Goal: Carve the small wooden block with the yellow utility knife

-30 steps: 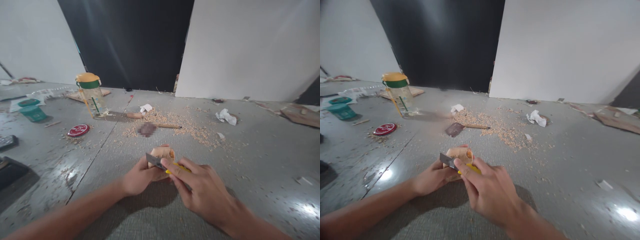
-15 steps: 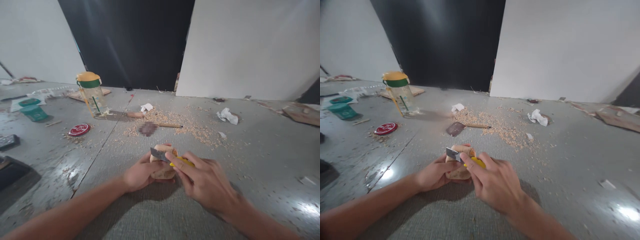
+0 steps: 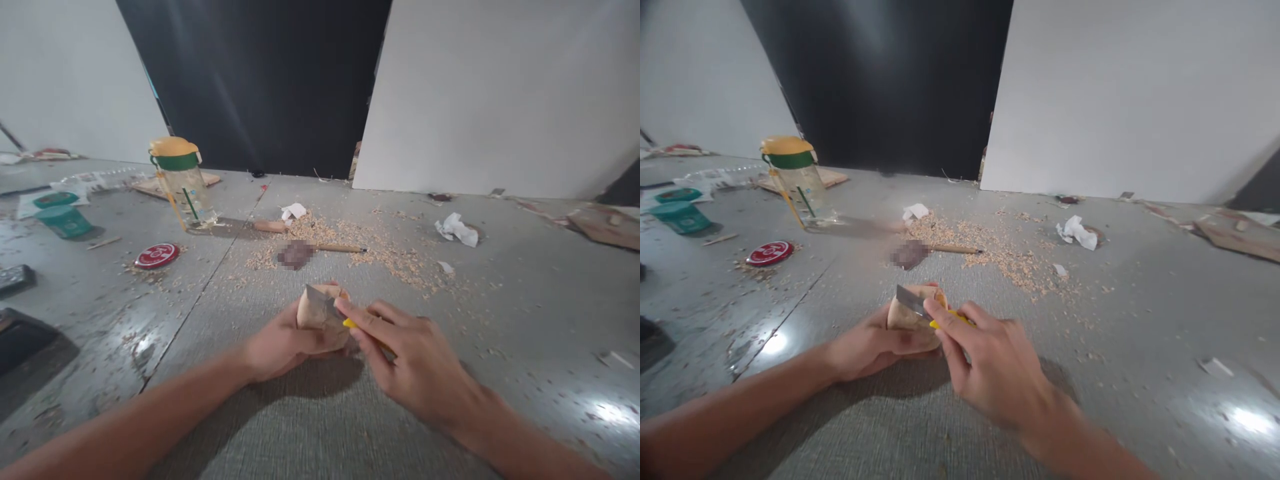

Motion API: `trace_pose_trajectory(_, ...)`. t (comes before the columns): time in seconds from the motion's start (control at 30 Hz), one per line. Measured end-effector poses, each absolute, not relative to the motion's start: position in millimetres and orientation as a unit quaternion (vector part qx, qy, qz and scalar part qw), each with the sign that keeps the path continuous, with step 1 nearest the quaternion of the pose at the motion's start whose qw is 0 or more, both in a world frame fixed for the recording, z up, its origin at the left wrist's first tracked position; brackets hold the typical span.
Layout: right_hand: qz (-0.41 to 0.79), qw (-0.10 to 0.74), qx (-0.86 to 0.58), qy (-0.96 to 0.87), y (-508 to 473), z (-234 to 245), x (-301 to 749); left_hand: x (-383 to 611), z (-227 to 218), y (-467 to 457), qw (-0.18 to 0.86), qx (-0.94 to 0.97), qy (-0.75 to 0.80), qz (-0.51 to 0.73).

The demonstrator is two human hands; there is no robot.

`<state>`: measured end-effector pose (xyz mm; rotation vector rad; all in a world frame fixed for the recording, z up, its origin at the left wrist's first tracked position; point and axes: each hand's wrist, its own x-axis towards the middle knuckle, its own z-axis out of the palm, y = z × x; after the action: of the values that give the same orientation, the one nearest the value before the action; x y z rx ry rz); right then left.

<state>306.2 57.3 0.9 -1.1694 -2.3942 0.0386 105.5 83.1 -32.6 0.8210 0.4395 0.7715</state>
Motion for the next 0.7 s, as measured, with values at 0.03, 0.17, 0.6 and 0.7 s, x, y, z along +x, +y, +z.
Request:
trace_pose_trajectory(0.03, 0.022, 0.234, -0.427, -0.873, 56.4, 0.4, 305.0, 105.6, -33.1, 82.6, 0.818, 0.396, 0.198, 0.366)
trace_pose_trajectory(0.17, 0.038, 0.236, -0.423, -0.874, 55.6, -0.7, 303.4, 103.9, -36.3, 81.5, 0.792, 0.449, 0.190, 0.369)
trace_pose_trajectory(0.6, 0.000, 0.249, -0.380, -0.891, 51.5, 4.2, 304.9, 107.0, -28.2, 76.9, 0.700, 0.567, 0.258, 0.348)
trace_pose_trajectory(0.7, -0.054, 0.251, -0.370, -0.893, 54.4, 2.1, 305.0, 107.6, -34.7, 77.9, 0.740, 0.513, 0.224, 0.373)
